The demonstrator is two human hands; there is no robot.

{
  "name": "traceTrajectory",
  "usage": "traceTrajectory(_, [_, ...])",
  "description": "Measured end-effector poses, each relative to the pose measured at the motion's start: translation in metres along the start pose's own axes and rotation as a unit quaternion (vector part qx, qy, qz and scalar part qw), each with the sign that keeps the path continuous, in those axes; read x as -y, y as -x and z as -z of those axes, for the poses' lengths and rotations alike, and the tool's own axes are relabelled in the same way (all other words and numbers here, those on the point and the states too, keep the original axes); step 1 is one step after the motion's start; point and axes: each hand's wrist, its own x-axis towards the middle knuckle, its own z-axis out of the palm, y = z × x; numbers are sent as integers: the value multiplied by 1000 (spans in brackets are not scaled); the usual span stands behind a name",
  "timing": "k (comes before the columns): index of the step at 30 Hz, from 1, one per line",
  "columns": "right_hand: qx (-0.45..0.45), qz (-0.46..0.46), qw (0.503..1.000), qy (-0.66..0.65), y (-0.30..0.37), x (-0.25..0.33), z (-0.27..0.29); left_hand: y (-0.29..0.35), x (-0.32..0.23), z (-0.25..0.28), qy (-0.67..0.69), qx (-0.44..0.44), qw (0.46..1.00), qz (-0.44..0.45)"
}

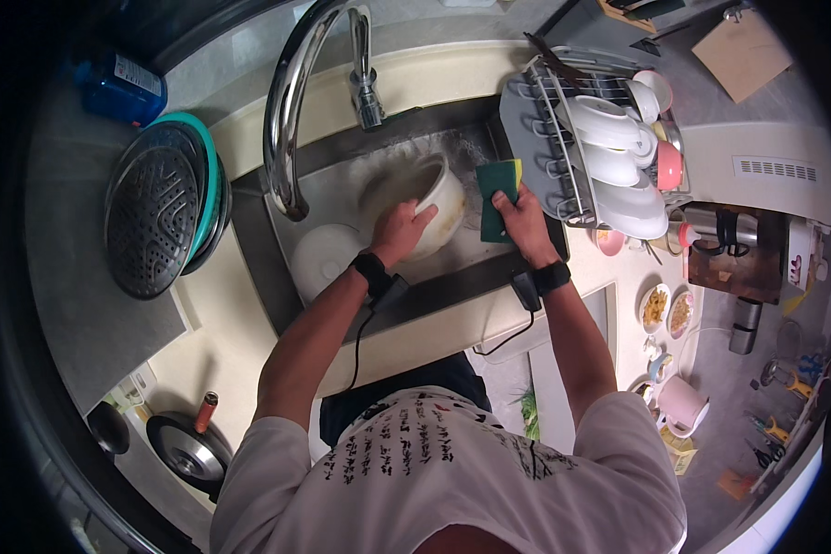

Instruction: The person mops the floor with a pink-handled mop, then moves to the kitchen sink to wash chopsticks and a white bowl using a sponge and running water.

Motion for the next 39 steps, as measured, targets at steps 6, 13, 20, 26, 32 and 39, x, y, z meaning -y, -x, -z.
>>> traceTrajectory(6, [-70, 117, 974, 178, 16, -3, -10, -14, 7, 15, 264, 0, 959, 102])
traceTrajectory(13, [-45, 333, 854, 396, 32, 22, -102, -24, 15, 24, 334, -60, 934, 112])
traceTrajectory(20, [10, 187, 915, 359, -110, 26, -87, -38, 21, 36, 174, -52, 976, 122])
traceTrajectory(26, [-134, 339, 884, 293, -36, 13, -112, -46, 23, 20, 153, -101, 981, 71])
traceTrajectory(32, [36, 69, 972, 221, -130, -14, -77, -58, 17, 12, 159, -41, 983, 88])
traceTrajectory(39, [207, -93, 964, -141, -138, -72, -44, -13, -25, 39, 282, -12, 949, 144])
